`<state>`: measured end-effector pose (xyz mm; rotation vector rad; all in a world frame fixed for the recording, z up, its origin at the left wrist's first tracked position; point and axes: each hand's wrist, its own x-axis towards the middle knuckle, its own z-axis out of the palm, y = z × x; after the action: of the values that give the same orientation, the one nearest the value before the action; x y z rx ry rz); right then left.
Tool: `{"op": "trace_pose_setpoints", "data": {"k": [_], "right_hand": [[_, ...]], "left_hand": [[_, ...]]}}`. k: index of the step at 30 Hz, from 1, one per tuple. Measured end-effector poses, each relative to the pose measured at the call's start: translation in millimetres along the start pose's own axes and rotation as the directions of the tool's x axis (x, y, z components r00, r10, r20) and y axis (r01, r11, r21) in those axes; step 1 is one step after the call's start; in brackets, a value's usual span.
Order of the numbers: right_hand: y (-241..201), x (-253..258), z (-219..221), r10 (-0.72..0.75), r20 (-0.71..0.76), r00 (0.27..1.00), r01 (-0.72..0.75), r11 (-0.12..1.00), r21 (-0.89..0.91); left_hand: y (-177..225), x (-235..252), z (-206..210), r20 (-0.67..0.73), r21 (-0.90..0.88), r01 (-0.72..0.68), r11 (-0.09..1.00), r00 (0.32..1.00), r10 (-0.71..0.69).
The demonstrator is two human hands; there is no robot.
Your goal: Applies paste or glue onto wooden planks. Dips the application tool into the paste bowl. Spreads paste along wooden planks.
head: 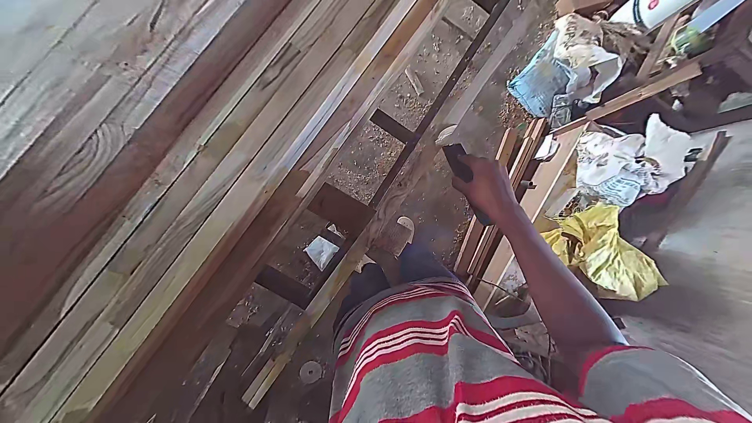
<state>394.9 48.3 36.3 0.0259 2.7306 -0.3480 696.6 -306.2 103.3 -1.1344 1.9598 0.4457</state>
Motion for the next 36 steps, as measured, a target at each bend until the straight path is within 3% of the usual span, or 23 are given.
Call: {"op": "trace_pose_setpoints", "data": {"k": [3, 5, 11, 15, 20, 23, 26, 31, 34, 36], "right_hand": [[-19.8, 26.0, -28.1, 0.063, -0.071, 0.996, -0.058, 0.996, 0.073], [-33.8, 48.5, -37.3, 0.141, -0.038, 0.989, -0.139, 0.989, 0.042], [-58.4, 21.4, -13.4, 0.133, 0.037, 0.99, -0.134, 0.991, 0.026], [-63.5, -18.1, 2.4, 0.101, 0.111, 0.989, -0.112, 0.989, 0.092], [-58.0, -48.3, 12.2, -0.046, 0.185, 0.982, 0.051, 0.998, -0.024], [-52.8, -56.1, 14.8, -0.159, 0.078, 0.984, 0.153, 0.985, 0.085], [-56.5, -62.4, 35.1, -0.18, -0.013, 0.984, 0.179, 0.968, 0.178], [-56.6, -76.5, 92.0, -0.217, 0.036, 0.976, 0.217, 0.976, -0.01], [-72.8, -103.1, 65.7, -0.101, 0.182, 0.978, 0.12, 0.988, -0.095], [-79.6, -103.5, 42.0, -0.071, 0.136, 0.988, 0.075, 0.997, -0.024]], "left_hand": [[-11.9, 9.6, -11.2, 0.118, 0.018, -0.077, 0.997, 0.99, 0.075], [-18.4, 17.3, -11.6, 0.173, 0.048, -0.102, 0.994, 0.981, 0.092], [-38.1, 28.2, 1.7, 0.046, -0.024, -0.254, 0.967, 0.966, 0.255], [-43.4, 26.2, 9.2, 0.036, 0.029, -0.177, 0.984, 0.984, 0.176], [-51.6, 23.9, 10.1, 0.102, 0.083, -0.129, 0.988, 0.987, 0.12], [-54.5, 22.4, 10.5, 0.067, 0.035, -0.167, 0.985, 0.984, 0.165], [-58.7, 24.1, 11.1, 0.06, -0.003, -0.195, 0.981, 0.979, 0.195], [-61.8, 30.9, 10.3, 0.083, 0.009, -0.208, 0.978, 0.975, 0.206], [-62.2, 34.3, 13.2, 0.107, 0.026, -0.182, 0.983, 0.978, 0.178], [-64.3, 35.2, 16.1, 0.096, 0.058, -0.166, 0.984, 0.982, 0.16]]}}
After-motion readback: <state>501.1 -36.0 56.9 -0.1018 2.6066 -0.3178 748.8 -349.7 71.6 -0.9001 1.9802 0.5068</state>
